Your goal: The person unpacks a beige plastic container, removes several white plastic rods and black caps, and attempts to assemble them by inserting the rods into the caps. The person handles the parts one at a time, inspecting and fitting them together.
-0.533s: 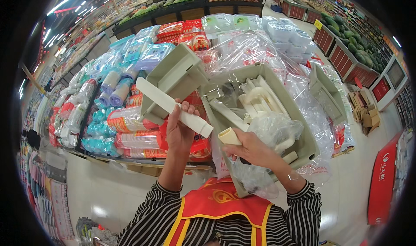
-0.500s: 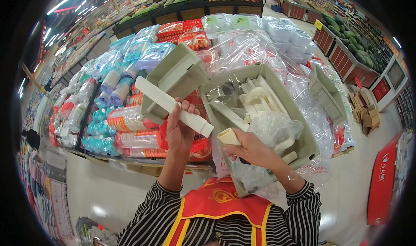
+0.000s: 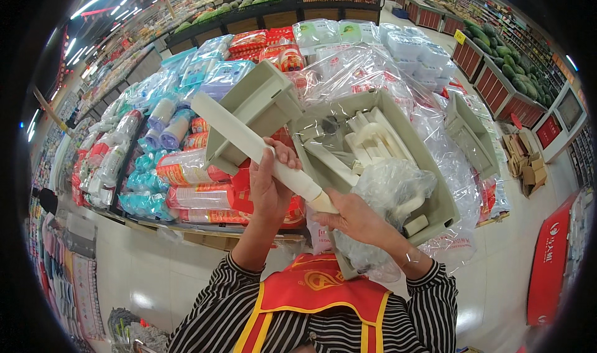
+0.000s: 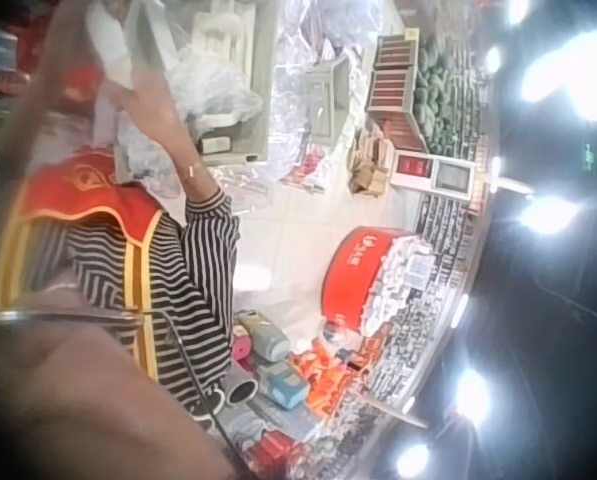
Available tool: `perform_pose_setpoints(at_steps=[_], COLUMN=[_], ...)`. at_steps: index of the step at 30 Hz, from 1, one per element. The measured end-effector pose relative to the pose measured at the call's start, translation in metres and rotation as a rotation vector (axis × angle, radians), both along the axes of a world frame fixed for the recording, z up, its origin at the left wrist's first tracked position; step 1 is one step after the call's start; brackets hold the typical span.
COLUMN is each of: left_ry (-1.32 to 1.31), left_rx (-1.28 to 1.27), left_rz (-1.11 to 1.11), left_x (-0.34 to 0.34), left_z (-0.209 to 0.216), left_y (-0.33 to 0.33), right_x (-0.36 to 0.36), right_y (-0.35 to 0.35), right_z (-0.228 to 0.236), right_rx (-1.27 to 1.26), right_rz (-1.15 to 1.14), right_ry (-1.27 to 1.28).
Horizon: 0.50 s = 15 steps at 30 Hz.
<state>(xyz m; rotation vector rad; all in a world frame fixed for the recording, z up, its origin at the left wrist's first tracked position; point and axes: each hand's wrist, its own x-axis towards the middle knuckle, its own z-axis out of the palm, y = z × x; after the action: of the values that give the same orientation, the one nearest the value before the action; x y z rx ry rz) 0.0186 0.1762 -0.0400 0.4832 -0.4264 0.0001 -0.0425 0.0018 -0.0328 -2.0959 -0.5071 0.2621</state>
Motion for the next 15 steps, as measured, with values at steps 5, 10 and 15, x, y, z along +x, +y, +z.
perform_pose_setpoints(at_steps=[5,10,15], left_ry=[-0.054,-0.126,-0.127], left_rx=[0.065,0.121,0.076], left_rz=[0.076,0.167,0.178], left_x=[-0.003,-0.013,-0.017], left_z=[0.002,0.003,0.003], left_y=[-0.003,-0.005,-0.008], right_x=[-0.003,-0.004,-0.008], right_y=[0.003,0.004,0.008], right_z=[0.008,-0.007,-0.001], right_rx=[0.064,-0.026,-0.052], right_rz=[0.0,-0.02,-0.035], right_ry=[0.112,0.014,0.013])
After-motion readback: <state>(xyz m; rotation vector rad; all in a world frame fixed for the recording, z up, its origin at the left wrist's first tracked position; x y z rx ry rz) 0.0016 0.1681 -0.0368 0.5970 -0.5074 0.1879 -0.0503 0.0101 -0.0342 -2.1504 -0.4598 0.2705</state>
